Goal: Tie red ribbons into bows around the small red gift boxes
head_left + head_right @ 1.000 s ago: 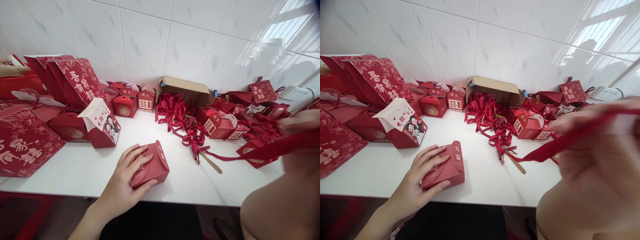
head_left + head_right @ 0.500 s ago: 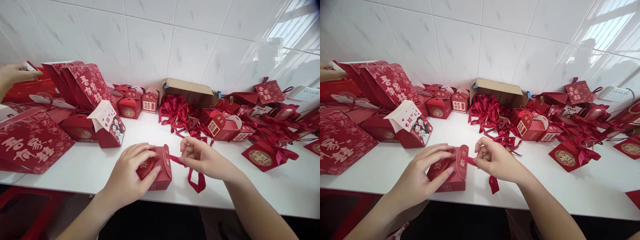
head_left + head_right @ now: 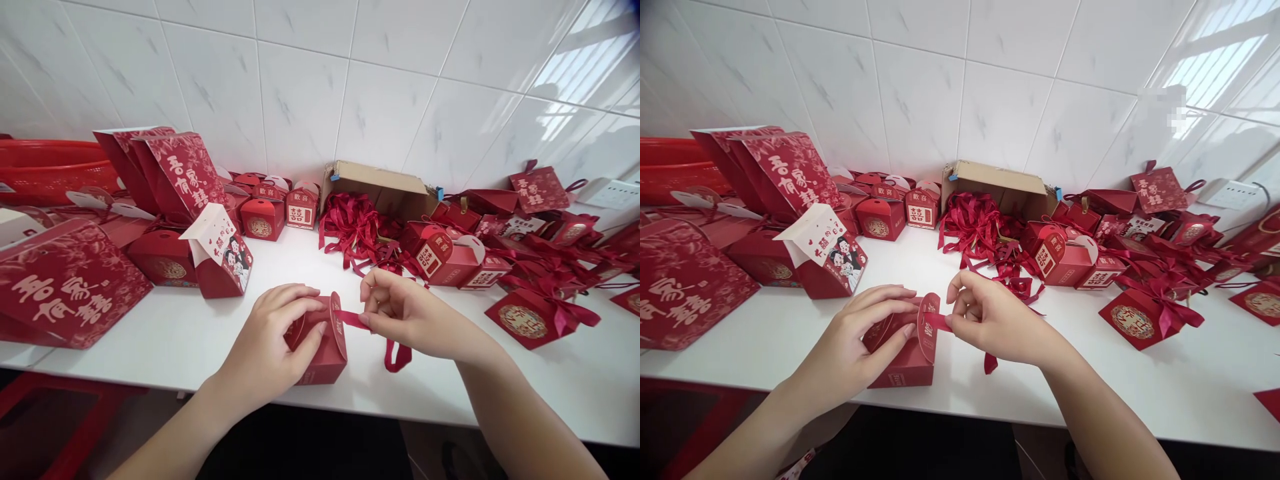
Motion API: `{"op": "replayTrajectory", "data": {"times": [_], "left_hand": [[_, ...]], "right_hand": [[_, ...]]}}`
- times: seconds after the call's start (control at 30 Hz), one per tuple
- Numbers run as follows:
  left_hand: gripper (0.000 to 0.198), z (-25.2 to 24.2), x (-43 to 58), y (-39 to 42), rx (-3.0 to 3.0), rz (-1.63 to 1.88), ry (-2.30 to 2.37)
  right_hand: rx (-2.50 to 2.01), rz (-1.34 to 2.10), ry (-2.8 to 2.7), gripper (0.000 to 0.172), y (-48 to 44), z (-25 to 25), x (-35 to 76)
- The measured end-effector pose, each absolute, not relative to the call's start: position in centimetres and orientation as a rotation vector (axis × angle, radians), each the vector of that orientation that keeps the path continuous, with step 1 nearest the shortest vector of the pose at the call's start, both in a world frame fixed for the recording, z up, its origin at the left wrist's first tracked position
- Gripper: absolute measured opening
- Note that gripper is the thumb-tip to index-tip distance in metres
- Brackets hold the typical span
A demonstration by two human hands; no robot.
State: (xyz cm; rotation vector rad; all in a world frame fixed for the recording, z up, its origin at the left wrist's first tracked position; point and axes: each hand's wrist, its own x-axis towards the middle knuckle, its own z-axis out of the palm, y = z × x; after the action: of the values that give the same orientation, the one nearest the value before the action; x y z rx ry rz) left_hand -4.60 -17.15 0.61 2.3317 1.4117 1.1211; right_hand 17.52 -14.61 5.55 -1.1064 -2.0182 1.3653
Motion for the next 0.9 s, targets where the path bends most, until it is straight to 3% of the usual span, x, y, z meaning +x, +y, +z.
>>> {"op": "replayTrajectory", "data": {"times": [0.5,0.9], "left_hand": [[0.015,0.4,-4.1,-17.1,2.425,1.195,1.412],[0.019,-0.3,-3.8,-17.8,2.456,1.53,1.367]], "right_hand": [[-1.093,1.279,-2.149,0.011,-13.3,5.3,15.7],[-1.037,1.271,-2.185,0.009,-13.2,5.1,15.4]]}}
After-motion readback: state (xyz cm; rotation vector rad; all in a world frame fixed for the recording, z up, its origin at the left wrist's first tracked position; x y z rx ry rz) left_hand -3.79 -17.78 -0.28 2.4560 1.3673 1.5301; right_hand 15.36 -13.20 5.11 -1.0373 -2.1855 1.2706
